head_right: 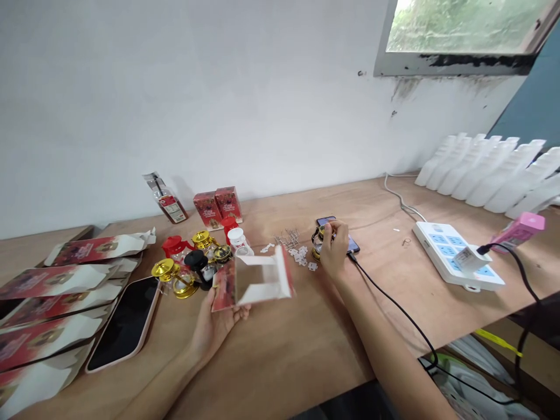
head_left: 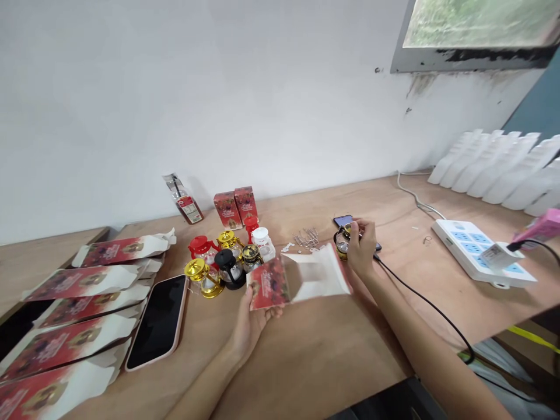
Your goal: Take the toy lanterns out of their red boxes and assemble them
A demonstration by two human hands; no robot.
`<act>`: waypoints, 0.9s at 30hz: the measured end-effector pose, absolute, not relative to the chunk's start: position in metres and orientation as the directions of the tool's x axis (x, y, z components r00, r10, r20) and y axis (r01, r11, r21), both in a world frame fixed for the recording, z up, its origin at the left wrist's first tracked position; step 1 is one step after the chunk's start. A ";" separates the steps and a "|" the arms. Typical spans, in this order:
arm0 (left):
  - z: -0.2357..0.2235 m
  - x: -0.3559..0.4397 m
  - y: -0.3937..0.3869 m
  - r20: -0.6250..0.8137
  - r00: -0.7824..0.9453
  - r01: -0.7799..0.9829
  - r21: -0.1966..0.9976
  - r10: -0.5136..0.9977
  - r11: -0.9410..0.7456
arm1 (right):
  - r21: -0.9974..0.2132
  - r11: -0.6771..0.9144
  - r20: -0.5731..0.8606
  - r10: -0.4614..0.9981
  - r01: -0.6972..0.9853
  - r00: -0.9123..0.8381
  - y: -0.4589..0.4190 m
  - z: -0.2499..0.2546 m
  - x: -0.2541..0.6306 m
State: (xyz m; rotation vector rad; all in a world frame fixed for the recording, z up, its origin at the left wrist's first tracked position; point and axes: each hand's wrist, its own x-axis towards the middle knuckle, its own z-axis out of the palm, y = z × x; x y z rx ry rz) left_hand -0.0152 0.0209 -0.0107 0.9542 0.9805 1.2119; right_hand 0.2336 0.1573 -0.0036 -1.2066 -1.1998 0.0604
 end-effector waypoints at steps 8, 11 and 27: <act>-0.004 -0.020 0.028 -0.198 0.253 -0.520 0.797 0.947 0.306 | -0.413 0.767 0.875 0.483 0.491 -0.019 0.095 -0.004 0.182; -0.006 -0.019 0.027 -0.203 0.260 -0.519 0.795 0.944 0.314 | -0.546 0.810 0.741 0.586 0.214 -0.327 0.071 -0.016 0.154; -0.003 -0.010 0.016 0.065 -0.225 -0.200 0.974 0.972 -0.111 | -0.972 0.061 0.163 0.869 -0.225 -0.467 0.044 0.003 0.131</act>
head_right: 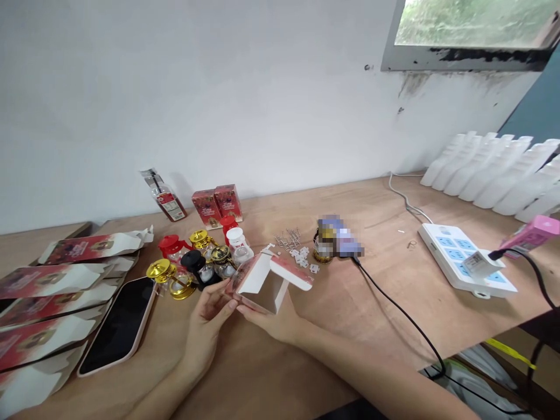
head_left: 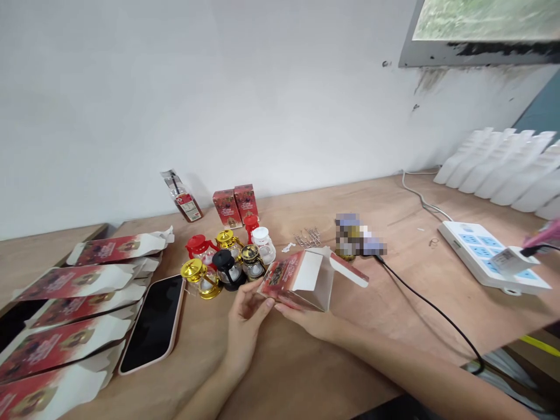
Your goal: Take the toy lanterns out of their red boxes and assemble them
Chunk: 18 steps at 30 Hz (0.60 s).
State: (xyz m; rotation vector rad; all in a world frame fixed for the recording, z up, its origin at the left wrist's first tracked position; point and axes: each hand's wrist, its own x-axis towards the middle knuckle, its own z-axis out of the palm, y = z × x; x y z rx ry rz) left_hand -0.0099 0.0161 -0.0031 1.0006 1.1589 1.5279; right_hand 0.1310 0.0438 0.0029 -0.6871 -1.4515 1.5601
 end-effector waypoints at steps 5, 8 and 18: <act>-0.003 -0.010 0.014 0.101 -0.249 -0.119 0.984 0.963 -0.134 | -0.949 -0.091 0.061 0.887 -0.301 -0.459 0.038 -0.003 0.127; -0.001 -0.011 0.013 0.140 -0.226 -0.064 0.985 0.964 -0.158 | -0.955 -0.116 0.045 0.854 -0.273 -0.519 0.036 -0.005 0.128; -0.005 -0.019 0.017 0.431 -0.248 0.298 0.886 0.868 -0.355 | -0.974 0.094 0.159 0.933 -0.207 -0.323 0.034 0.001 0.129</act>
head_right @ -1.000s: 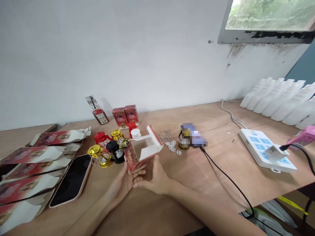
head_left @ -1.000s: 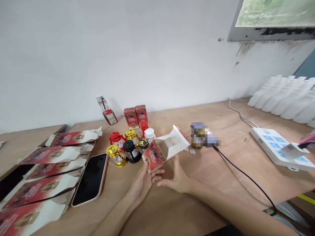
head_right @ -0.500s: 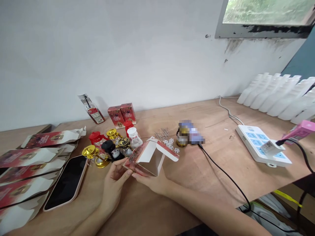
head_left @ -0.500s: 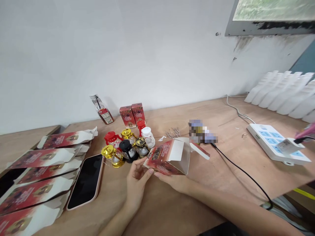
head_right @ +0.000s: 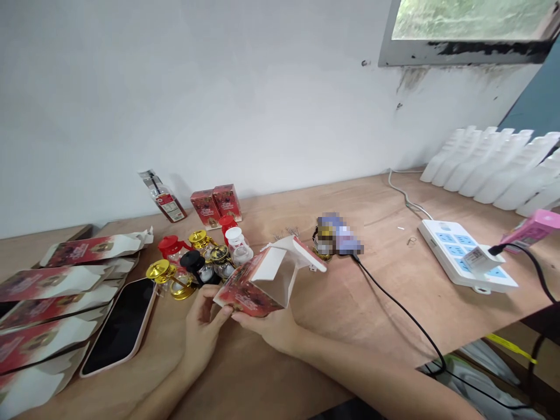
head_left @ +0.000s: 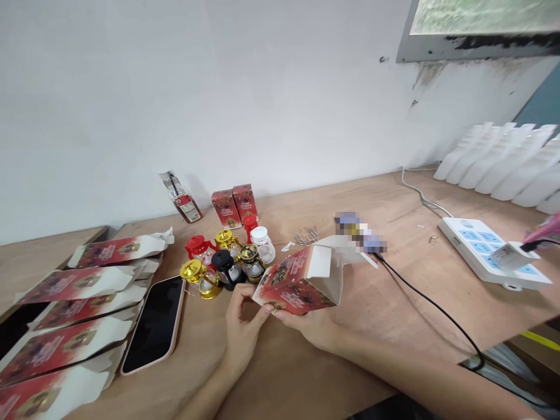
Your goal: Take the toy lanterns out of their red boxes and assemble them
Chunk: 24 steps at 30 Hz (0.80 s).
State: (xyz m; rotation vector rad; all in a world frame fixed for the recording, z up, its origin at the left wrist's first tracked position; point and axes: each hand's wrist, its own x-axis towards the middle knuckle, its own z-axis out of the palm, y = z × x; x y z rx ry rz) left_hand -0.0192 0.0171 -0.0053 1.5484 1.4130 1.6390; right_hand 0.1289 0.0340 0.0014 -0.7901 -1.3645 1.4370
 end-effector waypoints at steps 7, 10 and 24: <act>0.001 -0.021 0.011 0.481 -0.157 0.318 0.852 0.863 -0.417 | -0.969 0.119 0.193 0.910 -0.216 -0.367 0.036 0.000 0.132; 0.001 -0.021 0.011 0.394 -0.076 0.149 0.913 0.916 -0.380 | -0.936 0.118 0.200 0.954 -0.331 -0.225 0.040 -0.005 0.131; -0.001 -0.023 0.004 0.259 0.110 0.186 0.943 0.960 -0.275 | -0.914 0.148 0.198 0.975 -0.377 -0.097 0.050 0.003 0.139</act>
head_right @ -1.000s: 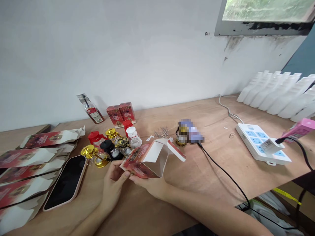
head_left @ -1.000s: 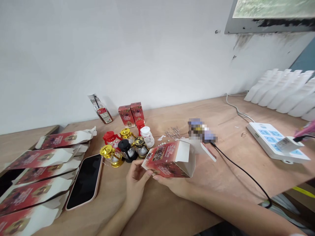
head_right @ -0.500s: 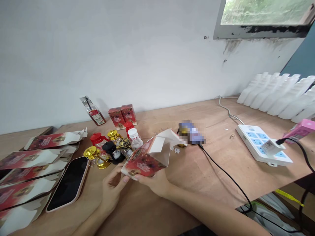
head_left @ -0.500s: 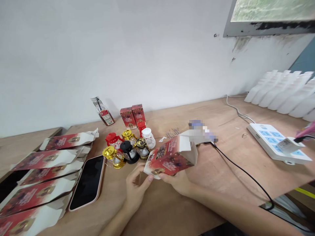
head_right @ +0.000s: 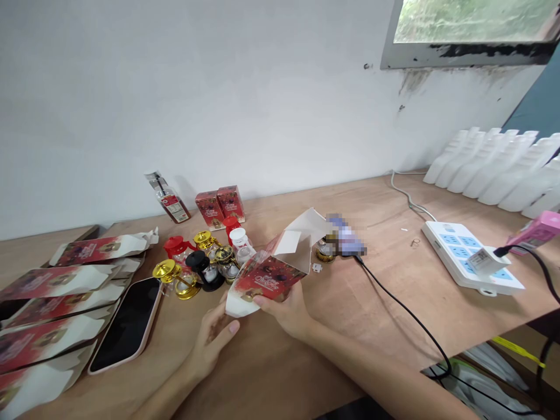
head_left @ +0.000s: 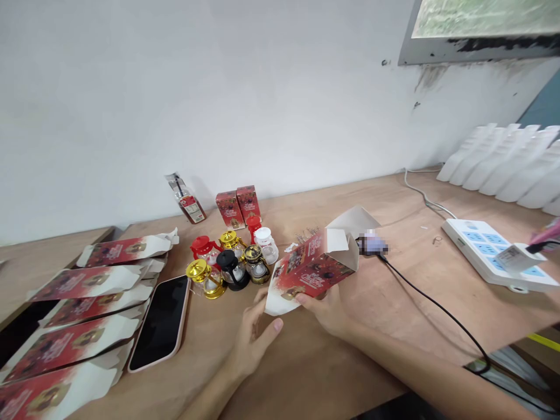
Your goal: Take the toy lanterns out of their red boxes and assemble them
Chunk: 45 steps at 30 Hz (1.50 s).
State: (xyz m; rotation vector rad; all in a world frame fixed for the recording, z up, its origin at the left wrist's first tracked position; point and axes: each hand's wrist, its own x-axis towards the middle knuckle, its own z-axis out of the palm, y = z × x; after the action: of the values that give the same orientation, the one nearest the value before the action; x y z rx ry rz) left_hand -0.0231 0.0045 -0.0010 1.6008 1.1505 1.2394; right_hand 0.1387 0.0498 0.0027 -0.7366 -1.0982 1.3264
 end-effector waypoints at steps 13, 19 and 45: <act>0.001 -0.010 -0.001 0.141 0.074 0.074 0.986 0.987 -0.147 | -0.892 0.167 0.180 0.984 -0.421 0.007 0.054 0.007 0.141; -0.007 -0.009 -0.006 0.029 0.156 -0.029 0.999 0.987 -0.025 | -0.862 0.170 0.175 0.984 -0.478 0.033 0.066 0.001 0.144; 0.004 -0.006 -0.002 0.302 0.453 0.566 0.629 0.839 -0.532 | -0.728 -0.210 0.028 0.942 -0.653 -0.335 0.072 0.008 0.151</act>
State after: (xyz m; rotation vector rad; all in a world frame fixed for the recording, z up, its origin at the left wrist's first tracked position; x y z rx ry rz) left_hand -0.0062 -0.0016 0.0045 2.2652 1.1787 0.8308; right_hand 0.1512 0.0724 0.0082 -0.5194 -0.7899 1.7800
